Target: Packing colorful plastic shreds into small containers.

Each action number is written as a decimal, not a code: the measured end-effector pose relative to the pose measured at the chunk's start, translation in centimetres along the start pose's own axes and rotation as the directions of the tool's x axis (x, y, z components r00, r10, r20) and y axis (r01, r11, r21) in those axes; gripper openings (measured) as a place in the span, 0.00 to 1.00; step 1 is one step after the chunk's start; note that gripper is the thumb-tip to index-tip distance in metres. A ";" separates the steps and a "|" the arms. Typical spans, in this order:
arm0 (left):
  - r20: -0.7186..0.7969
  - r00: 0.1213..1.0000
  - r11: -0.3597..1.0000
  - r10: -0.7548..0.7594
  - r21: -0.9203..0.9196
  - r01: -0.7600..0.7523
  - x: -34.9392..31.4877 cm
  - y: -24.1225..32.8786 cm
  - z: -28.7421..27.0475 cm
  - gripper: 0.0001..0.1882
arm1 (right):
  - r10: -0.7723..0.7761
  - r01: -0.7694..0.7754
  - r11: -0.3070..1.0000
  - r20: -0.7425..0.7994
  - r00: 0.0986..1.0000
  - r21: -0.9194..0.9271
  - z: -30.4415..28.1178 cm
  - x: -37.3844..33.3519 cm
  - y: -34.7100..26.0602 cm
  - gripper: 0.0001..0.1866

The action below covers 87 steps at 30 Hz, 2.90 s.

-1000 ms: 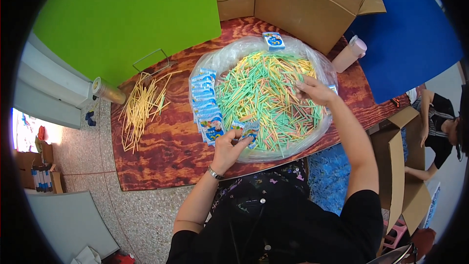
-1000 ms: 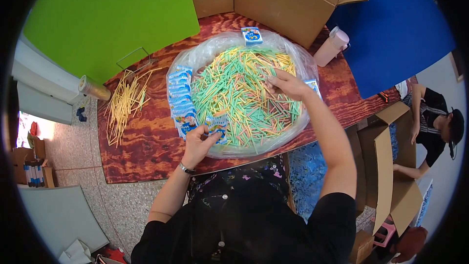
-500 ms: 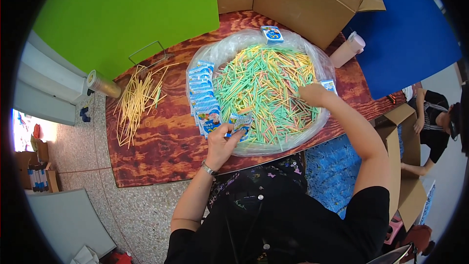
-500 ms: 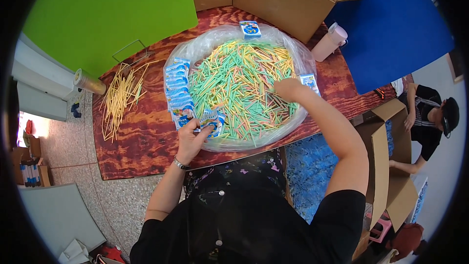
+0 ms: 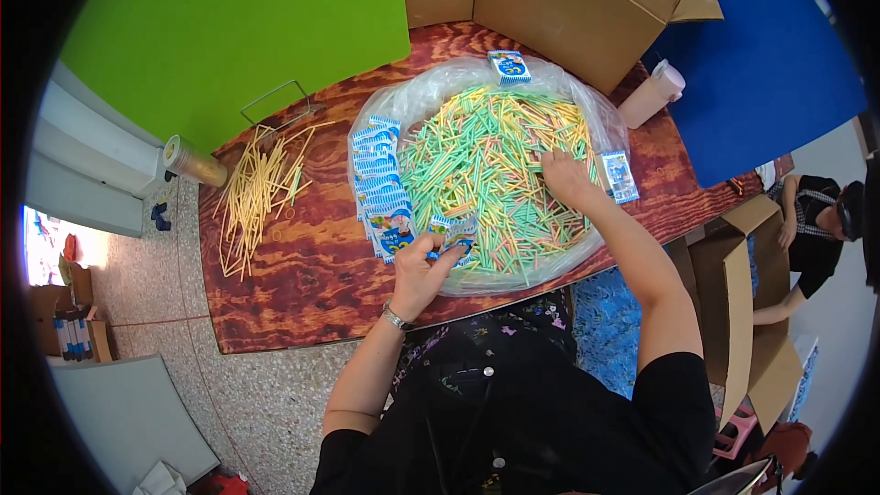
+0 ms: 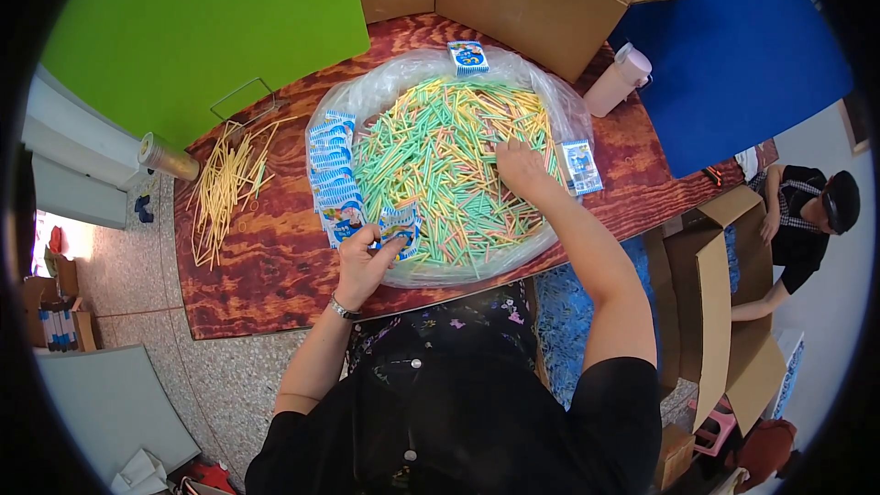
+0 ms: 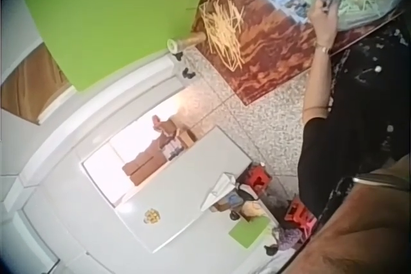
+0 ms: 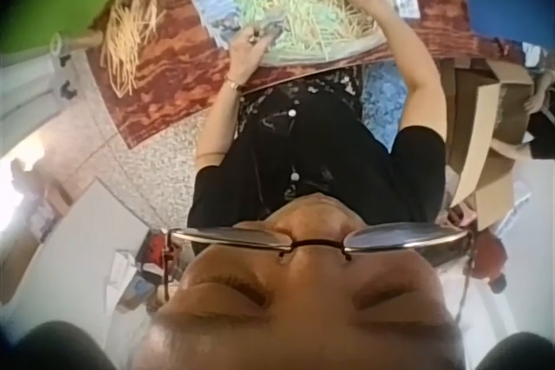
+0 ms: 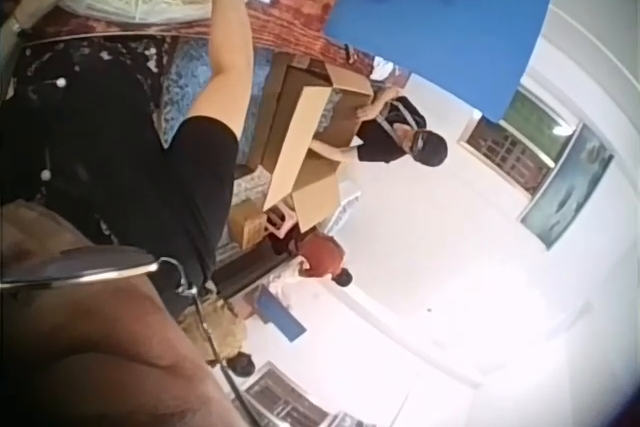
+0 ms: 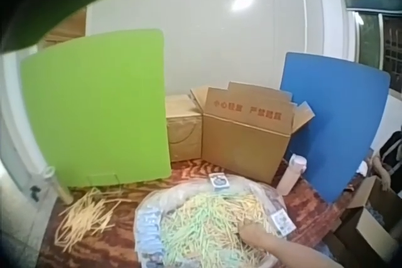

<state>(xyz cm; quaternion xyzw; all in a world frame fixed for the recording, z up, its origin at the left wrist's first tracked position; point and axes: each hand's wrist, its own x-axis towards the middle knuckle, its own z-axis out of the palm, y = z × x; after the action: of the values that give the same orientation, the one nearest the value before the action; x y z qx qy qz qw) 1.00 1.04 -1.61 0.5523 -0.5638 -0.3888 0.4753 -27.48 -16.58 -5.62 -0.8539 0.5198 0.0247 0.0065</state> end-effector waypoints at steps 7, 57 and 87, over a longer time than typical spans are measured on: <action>0.013 0.999 1.000 0.031 0.000 -0.031 -0.3 0.5 0.3 0.13 | 0.043 -0.044 0.999 0.034 0.998 0.018 0.4 0.3 -0.2 0.10; -0.026 0.999 0.999 0.044 -0.004 -0.044 -0.3 -0.2 -0.5 0.10 | -0.072 -0.364 -0.127 0.357 0.931 0.923 -5.5 -3.6 2.0 0.13; -0.145 0.929 0.914 0.340 0.283 -0.290 0.8 1.7 -1.3 0.12 | -0.691 0.583 0.693 0.160 0.705 0.425 -20.4 -1.4 -10.8 0.11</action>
<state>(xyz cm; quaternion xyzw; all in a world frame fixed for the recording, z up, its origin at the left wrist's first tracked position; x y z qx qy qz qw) 1.88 0.55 0.47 0.5453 -0.6430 -0.1757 0.5083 -17.81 -11.12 14.64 -0.9519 0.1746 0.0623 0.2439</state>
